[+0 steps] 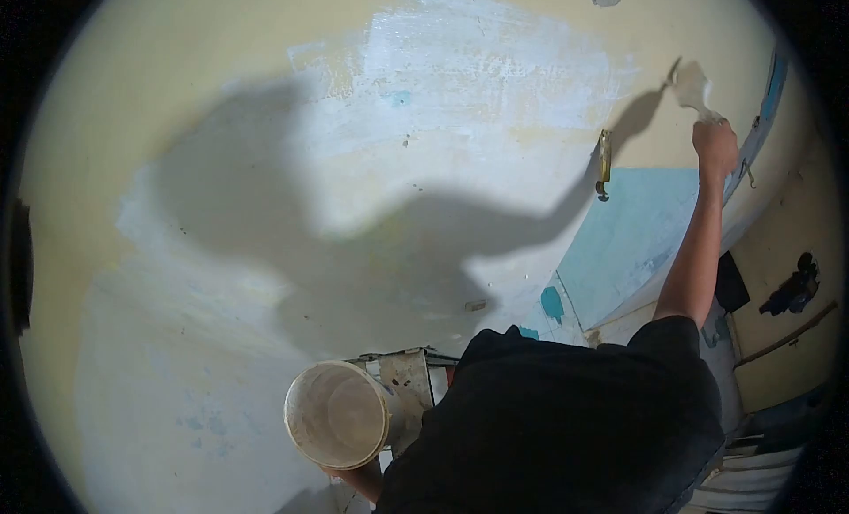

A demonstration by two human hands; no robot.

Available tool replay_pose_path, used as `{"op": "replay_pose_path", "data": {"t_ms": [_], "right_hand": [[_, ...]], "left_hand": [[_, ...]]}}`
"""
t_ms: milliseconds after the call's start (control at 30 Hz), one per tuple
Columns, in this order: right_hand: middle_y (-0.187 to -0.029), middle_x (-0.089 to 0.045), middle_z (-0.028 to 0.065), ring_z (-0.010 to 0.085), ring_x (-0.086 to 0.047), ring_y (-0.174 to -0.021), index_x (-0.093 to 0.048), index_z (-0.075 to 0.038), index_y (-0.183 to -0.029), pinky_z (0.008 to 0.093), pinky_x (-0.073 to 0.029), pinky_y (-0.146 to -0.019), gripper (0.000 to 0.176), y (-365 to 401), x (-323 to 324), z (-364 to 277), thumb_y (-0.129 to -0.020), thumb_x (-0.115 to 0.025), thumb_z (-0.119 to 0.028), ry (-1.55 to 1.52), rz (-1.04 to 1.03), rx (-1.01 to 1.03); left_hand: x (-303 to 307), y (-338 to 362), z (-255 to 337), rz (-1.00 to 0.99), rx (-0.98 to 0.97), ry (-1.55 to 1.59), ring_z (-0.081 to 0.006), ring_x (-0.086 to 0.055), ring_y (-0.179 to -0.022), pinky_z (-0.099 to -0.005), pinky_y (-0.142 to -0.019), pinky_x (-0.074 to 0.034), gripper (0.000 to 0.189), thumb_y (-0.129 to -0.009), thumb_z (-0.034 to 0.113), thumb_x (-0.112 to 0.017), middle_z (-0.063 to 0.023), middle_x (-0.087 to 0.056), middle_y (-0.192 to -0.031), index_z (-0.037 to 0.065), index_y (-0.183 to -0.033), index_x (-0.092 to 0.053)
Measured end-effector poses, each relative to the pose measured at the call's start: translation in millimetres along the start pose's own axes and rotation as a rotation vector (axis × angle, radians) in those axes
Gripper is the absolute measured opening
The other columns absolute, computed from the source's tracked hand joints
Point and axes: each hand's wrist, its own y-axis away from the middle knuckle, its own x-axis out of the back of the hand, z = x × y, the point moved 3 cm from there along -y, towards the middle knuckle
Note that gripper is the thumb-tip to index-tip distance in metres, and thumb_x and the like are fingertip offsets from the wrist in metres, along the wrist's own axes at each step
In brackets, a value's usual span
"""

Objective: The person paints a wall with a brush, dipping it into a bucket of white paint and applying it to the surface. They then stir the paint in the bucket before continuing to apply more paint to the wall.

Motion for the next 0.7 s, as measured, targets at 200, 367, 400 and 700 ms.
{"op": "replay_pose_path", "data": {"t_ms": [200, 367, 400, 700], "right_hand": [[-0.095, -0.065, 0.0158, 0.0366, -0.063, -0.089, -0.063, -0.010, -0.096, 0.0460, -0.051, -0.075, 0.025, 46, 13, -77, -0.082, -0.044, -0.018, 0.095, -0.015, 0.187], [-0.089, -0.065, 0.0185, 0.0364, -0.064, -0.085, -0.064, -0.007, -0.088, 0.0438, -0.051, -0.072, 0.019, 123, 66, -136, -0.080, -0.048, -0.015, 0.020, -0.063, 0.404], [-0.088, -0.065, 0.0186, 0.0366, -0.064, -0.085, -0.064, -0.007, -0.088, 0.0436, -0.051, -0.071, 0.018, 133, 79, -139, -0.079, -0.049, -0.015, 0.002, -0.057, 0.433], [-0.078, -0.063, 0.0190, 0.0367, -0.058, -0.067, -0.064, -0.005, -0.106, 0.0404, -0.048, -0.065, 0.029, 228, 123, -250, -0.080, -0.059, -0.018, -0.856, -0.176, 1.149]], "left_hand": [[7, 4, -5, 0.016, -0.017, -0.034, -0.0267, -0.063, -0.067, -0.0364, -0.057, -0.049, 0.023, -0.073, 0.024, -0.065, -0.0102, -0.065, -0.079, 0.006, -0.086, -0.064], [14, 8, -10, 0.039, -0.026, -0.069, -0.0266, -0.063, -0.066, -0.0362, -0.056, -0.049, 0.022, -0.072, 0.023, -0.065, -0.0100, -0.065, -0.078, 0.006, -0.085, -0.065], [14, 9, -12, 0.043, -0.029, -0.072, -0.0266, -0.063, -0.066, -0.0362, -0.056, -0.049, 0.021, -0.072, 0.023, -0.065, -0.0099, -0.065, -0.078, 0.006, -0.085, -0.065], [19, 0, -23, 0.038, -0.089, -0.131, -0.0265, -0.063, -0.064, -0.0359, -0.055, -0.049, 0.020, -0.072, 0.023, -0.065, -0.0096, -0.066, -0.076, 0.006, -0.083, -0.066]]}}
